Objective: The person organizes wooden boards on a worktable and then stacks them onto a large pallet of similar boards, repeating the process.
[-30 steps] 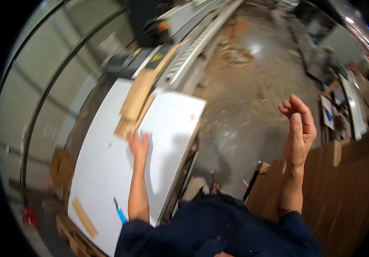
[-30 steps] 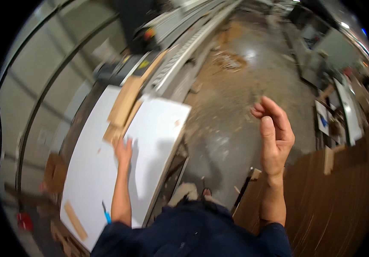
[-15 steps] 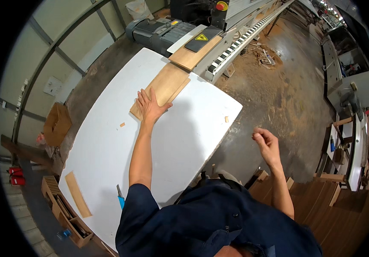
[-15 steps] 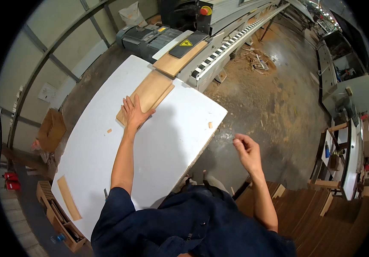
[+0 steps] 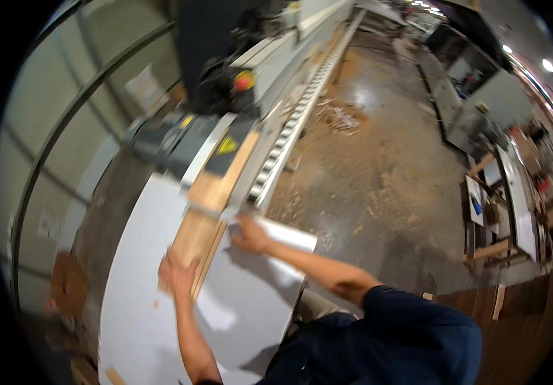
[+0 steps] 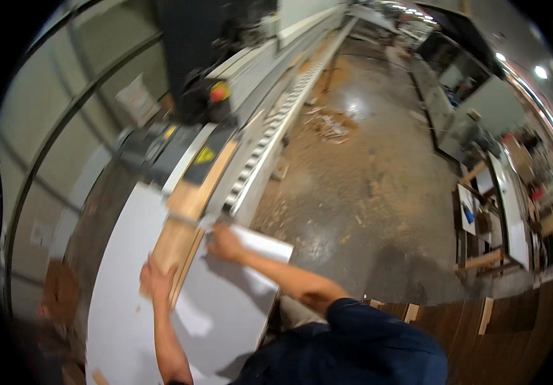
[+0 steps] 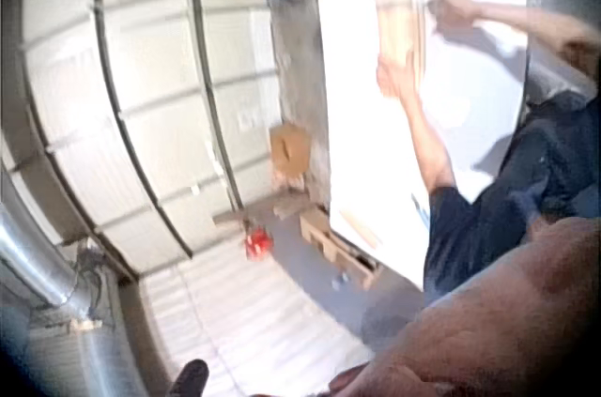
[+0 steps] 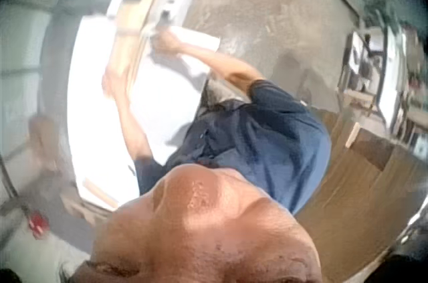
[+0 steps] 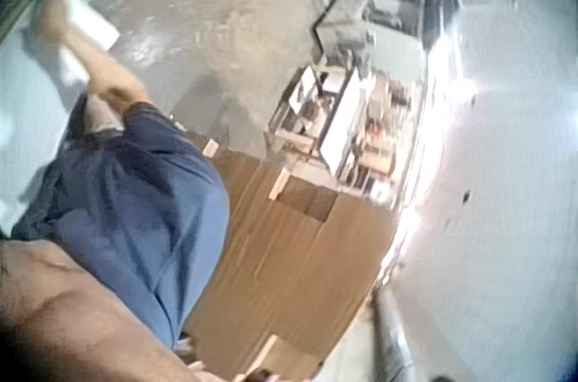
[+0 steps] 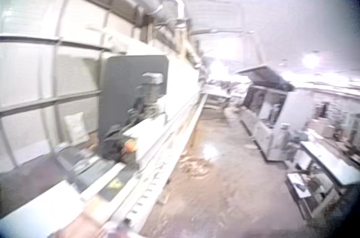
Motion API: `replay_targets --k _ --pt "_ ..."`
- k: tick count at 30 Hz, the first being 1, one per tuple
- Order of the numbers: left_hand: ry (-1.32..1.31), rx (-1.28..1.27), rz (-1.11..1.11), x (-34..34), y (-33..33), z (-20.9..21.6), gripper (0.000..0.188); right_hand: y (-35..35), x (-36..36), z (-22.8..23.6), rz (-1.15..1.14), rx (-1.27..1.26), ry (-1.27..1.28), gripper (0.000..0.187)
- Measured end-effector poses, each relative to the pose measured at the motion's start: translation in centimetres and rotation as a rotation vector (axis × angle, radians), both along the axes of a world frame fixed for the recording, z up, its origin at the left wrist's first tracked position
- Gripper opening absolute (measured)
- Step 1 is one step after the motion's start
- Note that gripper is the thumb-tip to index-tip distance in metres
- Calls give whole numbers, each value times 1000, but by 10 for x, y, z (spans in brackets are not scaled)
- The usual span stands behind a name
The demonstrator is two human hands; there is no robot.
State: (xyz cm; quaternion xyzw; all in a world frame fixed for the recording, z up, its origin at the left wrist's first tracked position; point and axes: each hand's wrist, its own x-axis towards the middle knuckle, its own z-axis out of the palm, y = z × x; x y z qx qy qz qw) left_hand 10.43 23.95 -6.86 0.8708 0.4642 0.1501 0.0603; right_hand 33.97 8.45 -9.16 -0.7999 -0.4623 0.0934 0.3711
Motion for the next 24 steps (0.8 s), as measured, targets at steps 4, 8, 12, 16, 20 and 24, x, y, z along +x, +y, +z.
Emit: replay_targets --k 4,8,12,16,20,24 --pt "79 -61 45 1 -13 14 99 50 -10 6 111 -15 212 58" --pt "97 -48 37 -3 -18 8 102 46 -13 13 39 -61 262 54" --pt "101 3 0 -16 -49 2 102 7 -15 11 78 -14 329 53" --pt "129 -50 -2 -30 -103 6 104 -52 -22 24 116 -111 393 55" --pt "98 -92 -25 -35 -140 13 99 -90 -43 24 -5 -86 69 64" --pt "23 -4 -99 -40 -138 -4 88 -62 -75 17 367 50 -157 77"
